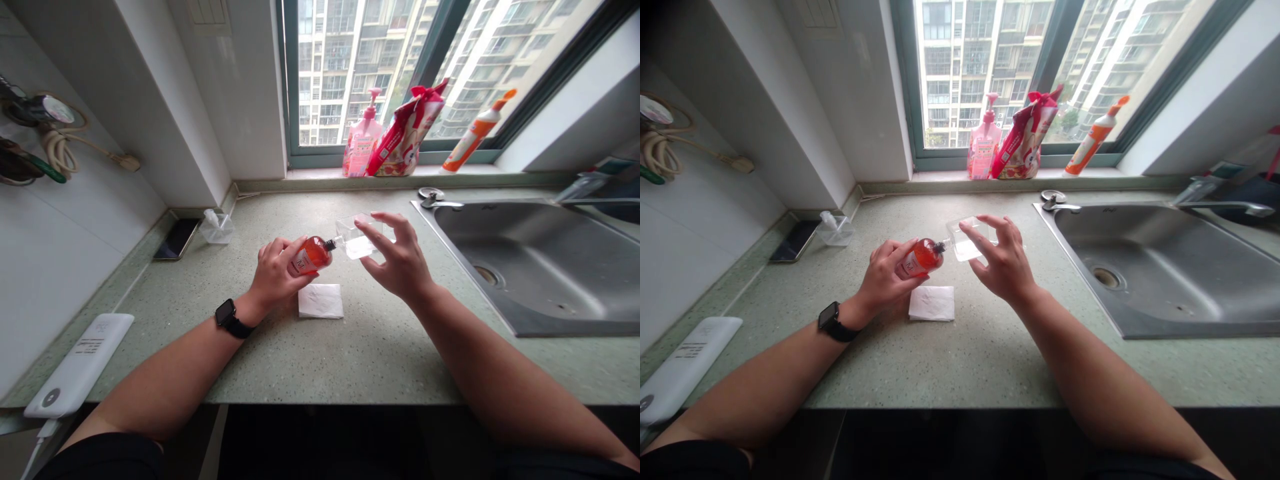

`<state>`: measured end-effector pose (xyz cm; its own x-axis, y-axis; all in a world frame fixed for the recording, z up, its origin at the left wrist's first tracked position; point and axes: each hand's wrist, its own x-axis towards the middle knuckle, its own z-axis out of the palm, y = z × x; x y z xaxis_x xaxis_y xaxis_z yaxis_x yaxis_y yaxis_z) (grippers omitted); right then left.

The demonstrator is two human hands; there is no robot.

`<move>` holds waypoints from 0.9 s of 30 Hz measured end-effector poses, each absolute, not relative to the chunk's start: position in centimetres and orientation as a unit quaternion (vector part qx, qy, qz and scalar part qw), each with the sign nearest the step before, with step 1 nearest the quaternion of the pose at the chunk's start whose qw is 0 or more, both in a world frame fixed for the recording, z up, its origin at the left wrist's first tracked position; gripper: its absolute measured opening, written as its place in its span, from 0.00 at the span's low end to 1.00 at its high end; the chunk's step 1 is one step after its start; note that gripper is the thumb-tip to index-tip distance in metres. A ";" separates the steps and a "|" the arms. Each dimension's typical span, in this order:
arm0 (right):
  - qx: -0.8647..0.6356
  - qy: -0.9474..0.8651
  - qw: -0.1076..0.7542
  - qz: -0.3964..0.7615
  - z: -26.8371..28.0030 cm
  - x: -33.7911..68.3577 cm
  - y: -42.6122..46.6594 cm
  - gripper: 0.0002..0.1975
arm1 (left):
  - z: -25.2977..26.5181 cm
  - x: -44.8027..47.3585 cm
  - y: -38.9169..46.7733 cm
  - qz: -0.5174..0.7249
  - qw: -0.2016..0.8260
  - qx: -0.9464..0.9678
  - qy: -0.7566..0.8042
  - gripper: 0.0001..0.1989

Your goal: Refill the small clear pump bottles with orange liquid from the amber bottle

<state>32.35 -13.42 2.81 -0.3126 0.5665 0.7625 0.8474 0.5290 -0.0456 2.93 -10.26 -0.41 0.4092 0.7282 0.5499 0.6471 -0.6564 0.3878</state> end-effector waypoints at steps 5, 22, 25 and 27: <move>-0.444 -0.791 0.390 -0.158 2.7 32.4 -13.4 0.50 | -0.5 2.9 -10.3 0.353 0.058 0.837 0.413 0.40; -0.441 -0.793 0.396 -0.144 2.8 32.4 -13.4 0.52 | -0.3 2.9 -10.4 0.355 0.065 0.837 0.412 0.40; -0.447 -0.790 0.394 -0.143 2.7 32.4 -13.4 0.52 | -0.3 2.9 -10.4 0.354 0.066 0.836 0.413 0.40; -0.449 -0.789 0.393 -0.144 2.6 32.4 -13.4 0.52 | -0.3 2.9 -10.4 0.353 0.066 0.836 0.414 0.40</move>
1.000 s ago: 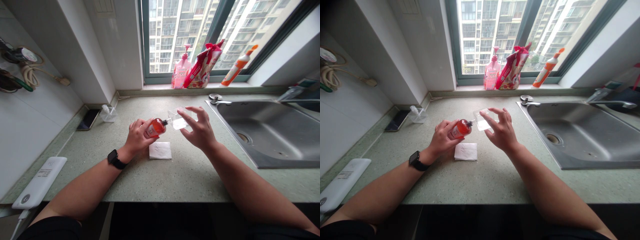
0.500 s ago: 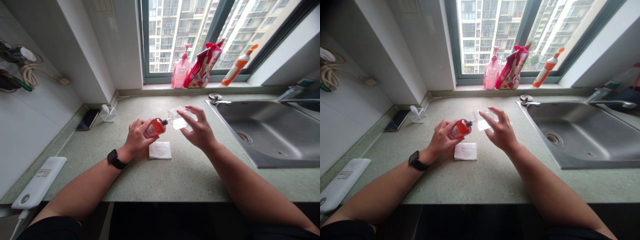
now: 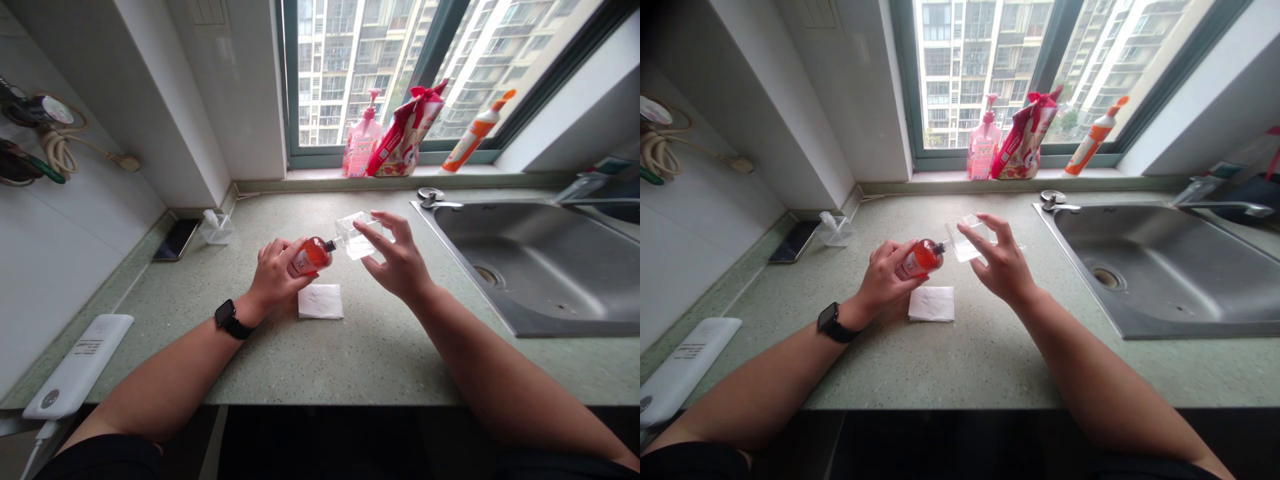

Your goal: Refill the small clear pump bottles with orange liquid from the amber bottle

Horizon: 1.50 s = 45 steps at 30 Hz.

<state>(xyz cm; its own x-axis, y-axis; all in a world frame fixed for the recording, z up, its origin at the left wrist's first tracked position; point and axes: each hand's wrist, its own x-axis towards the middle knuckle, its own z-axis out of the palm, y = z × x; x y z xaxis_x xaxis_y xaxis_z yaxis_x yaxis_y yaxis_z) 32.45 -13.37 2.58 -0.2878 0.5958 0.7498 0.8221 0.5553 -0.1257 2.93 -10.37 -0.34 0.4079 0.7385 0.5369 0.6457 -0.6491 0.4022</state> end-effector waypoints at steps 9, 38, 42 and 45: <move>-0.435 -0.793 0.401 -0.147 2.6 32.4 -13.3 0.53 | -0.3 3.0 -10.4 0.355 0.059 0.836 0.413 0.40; -0.446 -0.796 0.382 -0.147 2.2 32.5 -13.3 0.54 | -0.3 2.9 -10.3 0.351 0.068 0.836 0.417 0.41; -0.451 -0.794 0.379 -0.150 2.3 32.4 -13.4 0.54 | -0.3 2.9 -10.4 0.351 0.068 0.836 0.417 0.41; -0.452 -0.792 0.380 -0.153 2.3 32.3 -13.5 0.54 | -0.3 2.9 -10.3 0.353 0.067 0.836 0.415 0.41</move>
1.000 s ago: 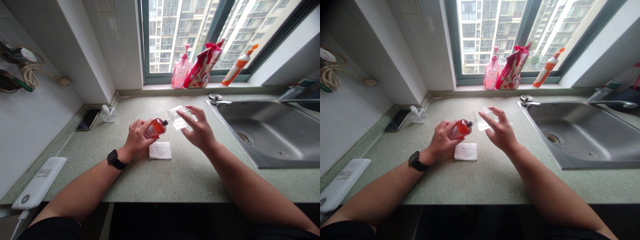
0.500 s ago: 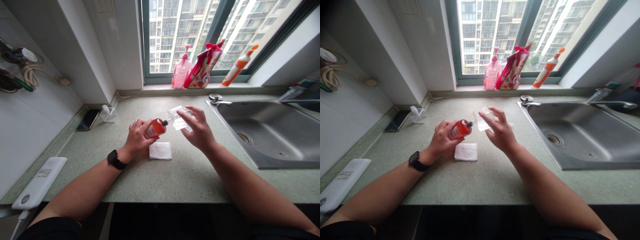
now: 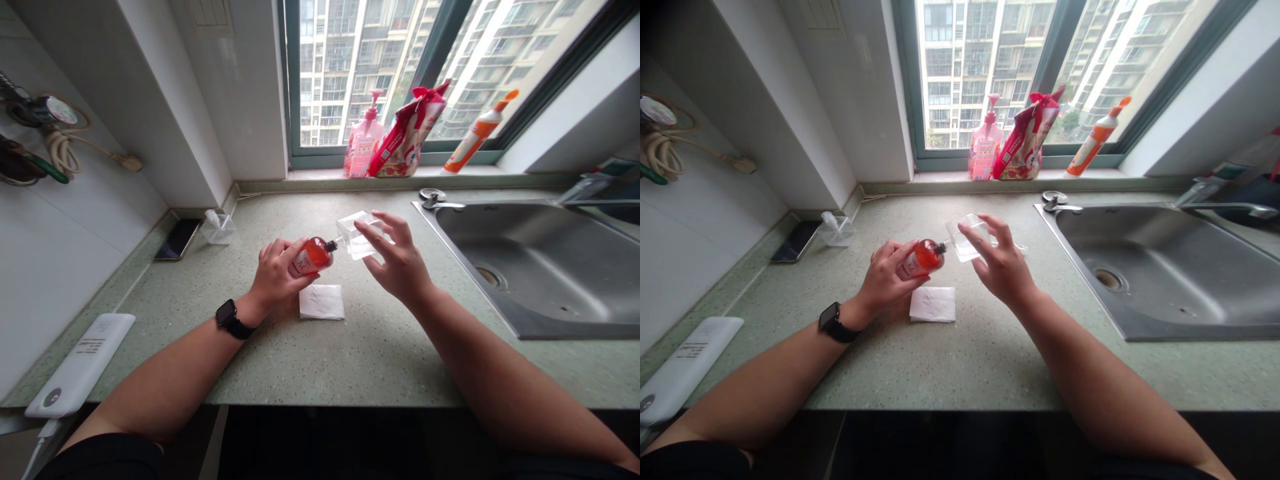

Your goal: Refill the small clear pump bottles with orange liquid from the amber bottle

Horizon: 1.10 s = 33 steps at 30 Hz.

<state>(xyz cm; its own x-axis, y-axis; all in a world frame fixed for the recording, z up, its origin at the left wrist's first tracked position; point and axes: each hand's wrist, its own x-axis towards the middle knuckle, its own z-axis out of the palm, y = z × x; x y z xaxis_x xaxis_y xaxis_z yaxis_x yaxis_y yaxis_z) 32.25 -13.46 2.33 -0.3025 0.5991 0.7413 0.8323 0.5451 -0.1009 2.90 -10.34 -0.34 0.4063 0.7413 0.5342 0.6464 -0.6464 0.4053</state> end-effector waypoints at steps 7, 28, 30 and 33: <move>-0.446 -0.794 0.384 -0.153 2.5 32.2 -13.5 0.55 | -0.4 2.9 -10.4 0.354 0.067 0.836 0.414 0.41; -0.422 -0.813 0.380 -0.132 2.9 32.2 -13.6 0.49 | -0.2 2.9 -10.4 0.351 0.061 0.836 0.417 0.40; -0.419 -0.814 0.380 -0.131 3.0 32.2 -13.7 0.49 | -0.2 2.9 -10.5 0.351 0.061 0.837 0.416 0.40; -0.420 -0.812 0.383 -0.131 3.0 32.1 -13.7 0.49 | -0.2 2.9 -10.5 0.352 0.063 0.836 0.416 0.40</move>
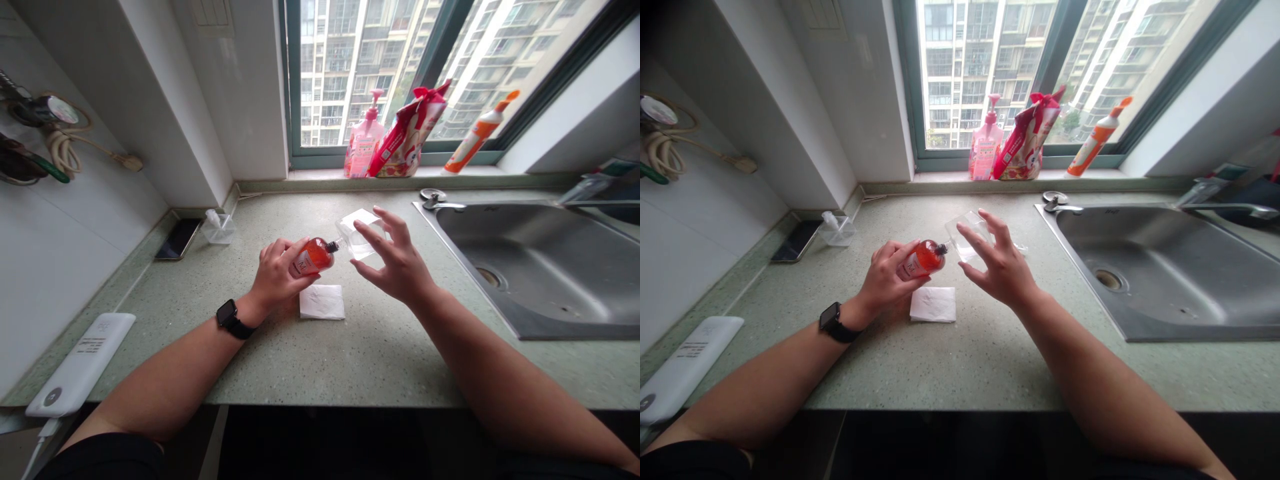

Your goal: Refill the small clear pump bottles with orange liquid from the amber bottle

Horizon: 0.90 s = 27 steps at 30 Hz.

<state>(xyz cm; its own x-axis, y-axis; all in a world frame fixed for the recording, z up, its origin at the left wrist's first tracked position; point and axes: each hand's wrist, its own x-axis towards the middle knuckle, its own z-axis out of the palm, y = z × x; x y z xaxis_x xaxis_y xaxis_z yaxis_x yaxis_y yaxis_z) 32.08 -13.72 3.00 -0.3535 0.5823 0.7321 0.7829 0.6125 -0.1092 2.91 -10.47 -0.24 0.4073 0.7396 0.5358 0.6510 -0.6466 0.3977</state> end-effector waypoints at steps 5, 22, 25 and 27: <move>-0.425 -0.808 0.385 -0.131 2.9 32.0 -13.7 0.48 | -0.3 3.0 -10.4 0.353 0.061 0.836 0.416 0.40; -0.427 -0.800 0.405 -0.117 2.7 31.9 -13.7 0.53 | -0.3 2.9 -10.4 0.358 0.060 0.835 0.413 0.40; -0.424 -0.798 0.407 -0.129 2.9 31.8 -13.8 0.54 | -0.3 2.9 -10.4 0.356 0.060 0.835 0.415 0.40; -0.422 -0.796 0.413 -0.135 2.9 31.8 -13.7 0.54 | -0.3 2.9 -10.3 0.355 0.061 0.835 0.417 0.40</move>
